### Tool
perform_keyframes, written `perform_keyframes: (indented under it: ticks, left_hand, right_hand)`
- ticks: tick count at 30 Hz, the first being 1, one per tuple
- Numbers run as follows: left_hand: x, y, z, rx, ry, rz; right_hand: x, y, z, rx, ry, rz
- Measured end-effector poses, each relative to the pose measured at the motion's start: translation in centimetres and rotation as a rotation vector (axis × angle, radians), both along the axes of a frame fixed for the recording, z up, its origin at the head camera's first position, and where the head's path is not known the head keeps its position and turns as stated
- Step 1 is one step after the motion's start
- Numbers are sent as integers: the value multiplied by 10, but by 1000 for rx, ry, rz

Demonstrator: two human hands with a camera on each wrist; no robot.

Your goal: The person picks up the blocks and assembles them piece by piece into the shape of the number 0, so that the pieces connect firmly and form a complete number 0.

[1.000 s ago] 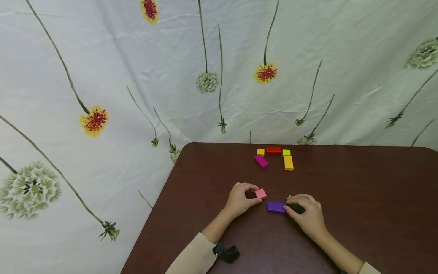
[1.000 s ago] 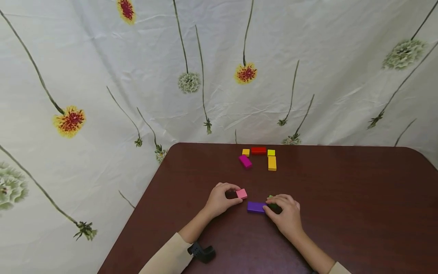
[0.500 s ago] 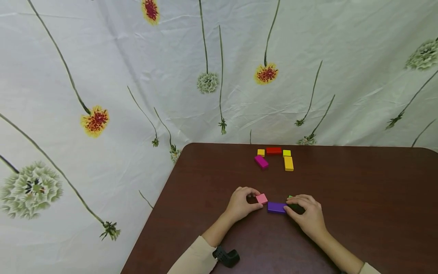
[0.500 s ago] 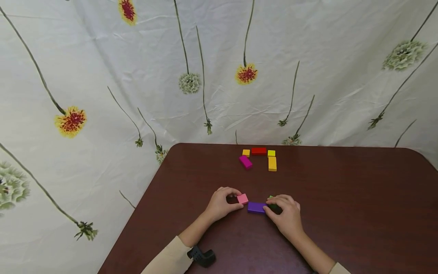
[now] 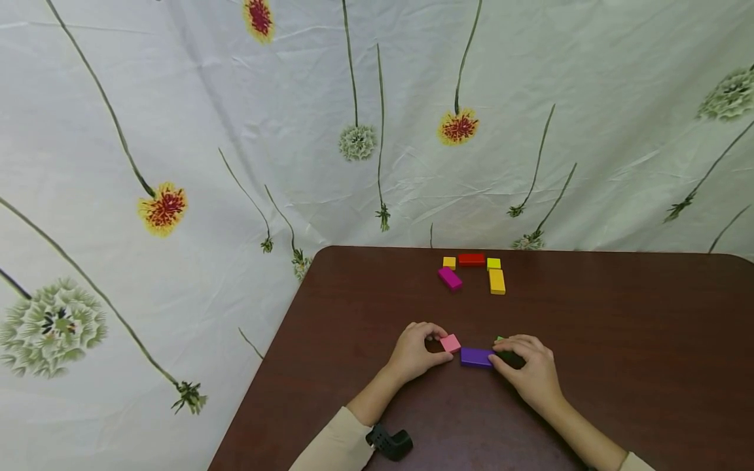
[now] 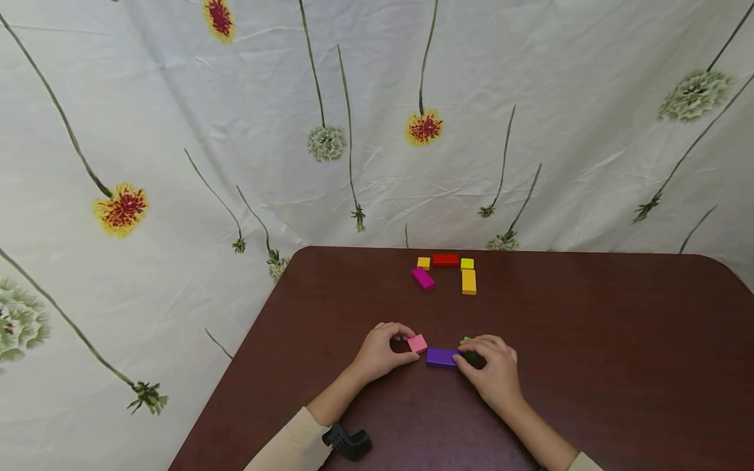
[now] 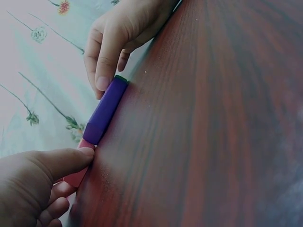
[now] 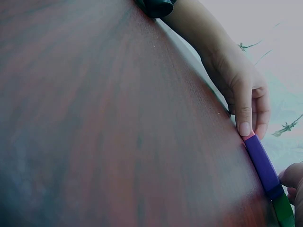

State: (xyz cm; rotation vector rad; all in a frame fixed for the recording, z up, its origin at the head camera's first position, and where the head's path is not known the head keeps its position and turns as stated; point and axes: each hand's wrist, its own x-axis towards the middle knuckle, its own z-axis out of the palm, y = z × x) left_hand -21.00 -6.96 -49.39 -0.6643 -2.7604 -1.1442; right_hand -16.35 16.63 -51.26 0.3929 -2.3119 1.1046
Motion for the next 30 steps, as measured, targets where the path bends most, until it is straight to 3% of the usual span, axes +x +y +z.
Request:
perform_keyframes:
  ticks: [5, 10, 12, 17, 21, 23, 30]
  left_hand:
    - [1, 0, 0, 16, 33, -21]
    - [2, -2, 0, 19, 114, -54]
    - [2, -3, 1, 17, 112, -56]
    - [1, -1, 3, 5, 31, -44]
    - [1, 0, 5, -37, 33, -58]
    - [2, 1, 5, -72, 91, -66]
    - [9, 13, 3, -219, 421, -56]
  right_hand:
    - [0, 0, 0, -1, -3, 1]
    - [0, 0, 0, -2, -8, -3]
    - [0, 0, 0, -1, -10, -4]
    - [0, 0, 0, 1, -16, -4]
    - [0, 1, 0, 1, -17, -5]
    - [0, 1, 0, -1, -17, -5]
    - [-1, 1, -1, 1, -2, 2]
